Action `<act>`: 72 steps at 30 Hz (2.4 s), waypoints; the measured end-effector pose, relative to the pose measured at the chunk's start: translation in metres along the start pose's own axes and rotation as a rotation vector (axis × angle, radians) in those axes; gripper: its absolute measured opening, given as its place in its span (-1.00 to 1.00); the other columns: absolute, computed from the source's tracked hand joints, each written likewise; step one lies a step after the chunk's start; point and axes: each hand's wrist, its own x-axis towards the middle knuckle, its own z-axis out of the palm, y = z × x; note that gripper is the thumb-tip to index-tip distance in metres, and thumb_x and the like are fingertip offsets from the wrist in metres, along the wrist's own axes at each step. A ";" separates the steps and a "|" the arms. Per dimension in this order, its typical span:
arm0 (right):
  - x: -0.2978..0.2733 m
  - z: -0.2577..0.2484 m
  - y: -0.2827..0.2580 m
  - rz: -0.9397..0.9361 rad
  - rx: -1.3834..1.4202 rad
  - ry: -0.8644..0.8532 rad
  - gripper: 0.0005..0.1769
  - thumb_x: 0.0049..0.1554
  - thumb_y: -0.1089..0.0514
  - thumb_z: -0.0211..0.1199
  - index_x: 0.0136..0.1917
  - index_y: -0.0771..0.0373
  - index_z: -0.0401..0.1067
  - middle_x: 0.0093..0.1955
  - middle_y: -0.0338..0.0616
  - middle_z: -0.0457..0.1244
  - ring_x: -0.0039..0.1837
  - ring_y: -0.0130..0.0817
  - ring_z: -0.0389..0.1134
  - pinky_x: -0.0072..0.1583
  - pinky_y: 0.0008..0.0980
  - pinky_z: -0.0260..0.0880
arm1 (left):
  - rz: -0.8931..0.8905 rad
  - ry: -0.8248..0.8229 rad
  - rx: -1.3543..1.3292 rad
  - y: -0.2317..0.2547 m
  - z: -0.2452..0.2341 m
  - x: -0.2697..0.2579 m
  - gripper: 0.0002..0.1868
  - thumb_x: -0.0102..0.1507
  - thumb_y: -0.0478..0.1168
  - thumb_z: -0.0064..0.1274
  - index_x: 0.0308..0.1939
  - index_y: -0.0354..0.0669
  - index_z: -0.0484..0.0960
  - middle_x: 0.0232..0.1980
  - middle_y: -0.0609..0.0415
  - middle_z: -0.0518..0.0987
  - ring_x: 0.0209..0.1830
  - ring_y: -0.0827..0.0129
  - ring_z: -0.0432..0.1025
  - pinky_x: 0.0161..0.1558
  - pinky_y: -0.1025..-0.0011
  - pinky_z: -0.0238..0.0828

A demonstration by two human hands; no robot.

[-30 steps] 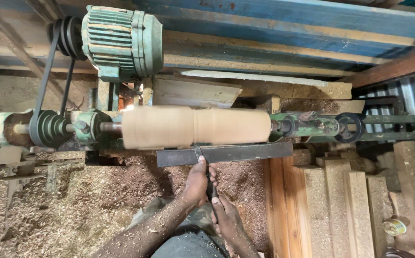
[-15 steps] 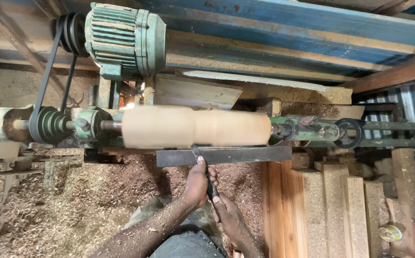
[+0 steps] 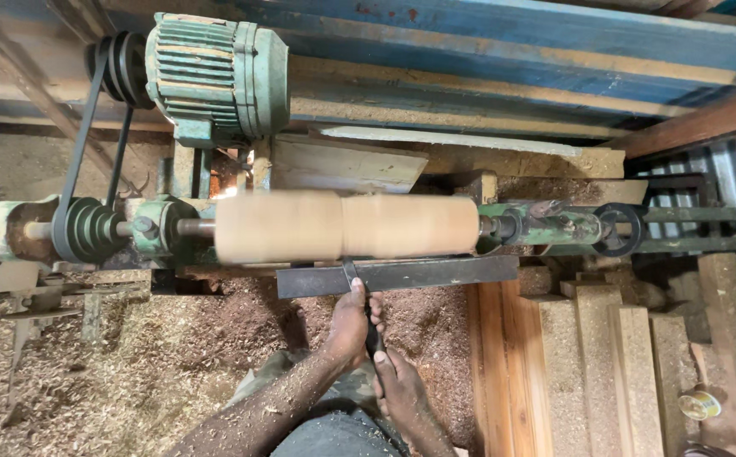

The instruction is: The person uses a wood lathe and a chisel to shape a spinning wooden cylinder. They hold the chisel against a tool rest, moving it along the length of the wood to remove material.

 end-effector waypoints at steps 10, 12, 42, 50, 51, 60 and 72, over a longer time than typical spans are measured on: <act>-0.001 0.030 0.021 -0.023 0.042 0.062 -0.43 0.32 -0.31 -0.12 0.07 0.25 0.33 -0.45 -0.34 0.11 -0.53 -0.56 0.07 -0.50 -0.50 0.12 | -0.046 -0.122 0.084 0.009 -0.003 -0.005 -0.48 0.48 0.13 -0.46 -0.18 -0.23 0.40 -0.55 0.21 0.22 -0.64 0.45 0.09 -0.57 0.44 0.15; 0.004 0.034 0.029 -0.005 0.039 0.081 -0.48 0.30 -0.30 -0.12 0.10 0.18 0.31 -0.44 -0.33 0.12 -0.52 -0.55 0.08 -0.49 -0.48 0.15 | -0.066 -0.147 0.115 0.012 -0.005 -0.005 -0.49 0.49 0.12 -0.49 -0.18 -0.21 0.39 -0.55 0.24 0.22 -0.64 0.47 0.08 -0.57 0.43 0.16; 0.000 0.068 0.016 0.068 0.183 0.167 -0.50 0.31 -0.25 -0.19 0.31 0.05 0.25 -0.39 -0.31 0.08 -0.45 -0.53 0.11 -0.40 -0.46 0.17 | -0.129 -0.183 0.255 0.024 -0.002 -0.006 -0.51 0.50 0.11 -0.46 -0.28 -0.15 0.35 -0.58 0.23 0.20 -0.67 0.45 0.08 -0.56 0.37 0.17; 0.001 0.056 0.021 0.011 0.136 0.122 -0.51 0.32 -0.21 -0.17 0.22 0.16 0.34 -0.44 -0.31 0.10 -0.52 -0.52 0.08 -0.46 -0.46 0.14 | -0.106 -0.193 0.191 0.019 -0.003 -0.005 -0.48 0.50 0.13 -0.45 -0.36 -0.13 0.32 -0.62 0.22 0.17 -0.70 0.44 0.06 -0.61 0.39 0.13; 0.002 0.055 0.022 0.002 0.122 0.119 -0.50 0.33 -0.22 -0.17 0.20 0.17 0.33 -0.45 -0.30 0.10 -0.53 -0.52 0.07 -0.46 -0.45 0.14 | -0.108 -0.180 0.203 0.018 -0.003 -0.003 -0.48 0.50 0.12 -0.46 -0.36 -0.14 0.33 -0.62 0.22 0.17 -0.70 0.44 0.05 -0.62 0.38 0.13; -0.015 0.042 0.004 -0.023 0.086 0.084 -0.44 0.30 -0.30 -0.15 0.18 0.17 0.35 -0.44 -0.35 0.10 -0.52 -0.56 0.07 -0.47 -0.49 0.14 | -0.046 -0.174 0.132 0.010 -0.006 0.000 -0.52 0.50 0.10 -0.43 -0.29 -0.16 0.37 -0.57 0.22 0.25 -0.66 0.46 0.11 -0.59 0.43 0.15; -0.013 0.005 -0.010 0.083 0.013 0.020 -0.50 0.28 -0.29 -0.10 0.16 0.12 0.34 -0.44 -0.42 0.09 -0.51 -0.59 0.02 -0.50 -0.53 0.08 | -0.050 -0.018 0.020 0.005 0.007 -0.001 -0.49 0.49 0.11 -0.38 -0.25 -0.23 0.42 -0.52 0.14 0.33 -0.61 0.40 0.19 -0.54 0.40 0.24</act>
